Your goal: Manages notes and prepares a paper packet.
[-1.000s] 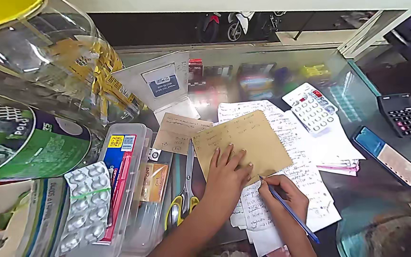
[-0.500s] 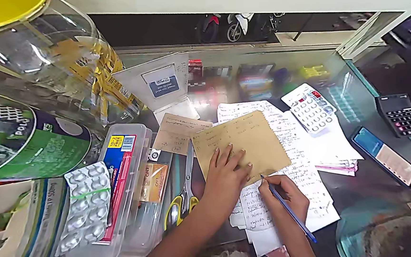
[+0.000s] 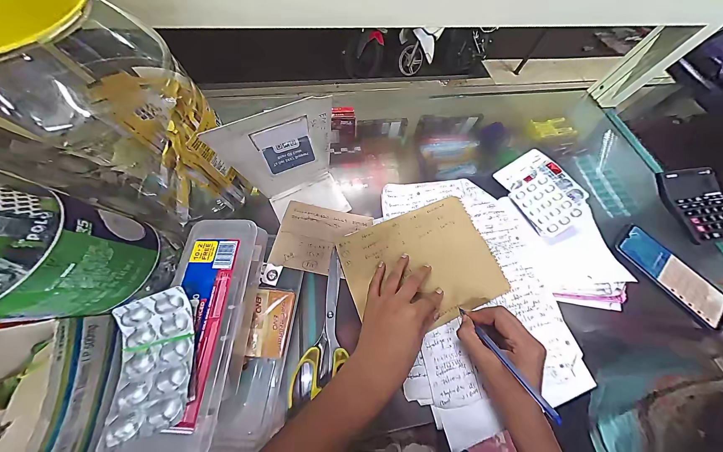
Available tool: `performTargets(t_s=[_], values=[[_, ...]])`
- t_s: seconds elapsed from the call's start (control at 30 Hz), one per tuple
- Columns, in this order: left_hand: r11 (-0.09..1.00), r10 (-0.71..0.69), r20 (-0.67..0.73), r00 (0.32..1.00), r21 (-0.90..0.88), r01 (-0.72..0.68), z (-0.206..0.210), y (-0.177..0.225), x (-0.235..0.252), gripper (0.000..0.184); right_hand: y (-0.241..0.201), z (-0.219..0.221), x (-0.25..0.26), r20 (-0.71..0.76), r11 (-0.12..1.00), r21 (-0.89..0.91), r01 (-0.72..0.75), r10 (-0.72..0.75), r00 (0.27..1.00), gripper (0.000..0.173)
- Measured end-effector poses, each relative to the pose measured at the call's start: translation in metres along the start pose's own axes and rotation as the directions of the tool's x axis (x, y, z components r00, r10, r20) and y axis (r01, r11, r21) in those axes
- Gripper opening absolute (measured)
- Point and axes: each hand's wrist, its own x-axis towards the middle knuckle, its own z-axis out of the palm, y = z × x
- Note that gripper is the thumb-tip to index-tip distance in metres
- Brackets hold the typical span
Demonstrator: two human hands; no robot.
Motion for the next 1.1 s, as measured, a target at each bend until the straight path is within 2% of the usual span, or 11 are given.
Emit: performTargets(t_s=[0.47,0.5,0.57,0.63,0.7,0.8,0.9,1.03,1.1], values=[[1.0,-0.003,0.013,1.0,-0.003,0.003,-0.001,0.0,0.0,0.024,-0.002,0.002,0.0,-0.062,0.998,-0.047,-0.031,0.028,0.998,0.013],[1.0,-0.003,0.014,1.0,-0.008,0.003,-0.001,0.0,0.0,0.025,-0.002,0.001,0.001,-0.073,0.999,-0.007,-0.044,0.043,0.996,0.011],[1.0,-0.006,0.043,0.999,-0.02,0.007,-0.004,0.001,0.0,0.025,-0.005,-0.012,0.005,-0.08,0.977,0.197,-0.087,0.104,0.991,0.003],[0.999,-0.028,0.148,0.989,-0.013,0.03,-0.017,0.005,-0.001,0.027,-0.012,-0.037,0.006,-0.041,0.933,0.339,-0.122,0.144,0.989,0.015],[0.999,-0.054,0.284,0.957,0.01,0.053,-0.037,0.01,-0.005,0.026,-0.025,-0.066,0.002,0.029,0.923,0.35,-0.157,0.157,0.987,0.029],[0.997,-0.067,0.311,0.948,0.046,0.056,-0.063,0.01,-0.014,0.026,-0.034,-0.086,-0.008,0.081,0.957,0.268,-0.108,0.089,0.993,0.032],[0.989,-0.127,0.309,0.943,0.111,0.096,-0.088,0.012,-0.026,0.03,-0.034,-0.074,-0.019,0.051,0.962,0.27,-0.045,0.033,0.998,0.032],[0.985,-0.147,0.33,0.933,0.136,0.108,-0.088,0.016,-0.047,0.033,-0.035,-0.054,-0.026,0.049,0.975,0.193,0.107,-0.119,0.992,0.031],[0.987,-0.142,0.327,0.934,0.121,0.108,-0.084,0.016,-0.057,0.034,-0.037,-0.05,-0.03,0.074,0.977,0.168,0.134,-0.149,0.986,0.031]])
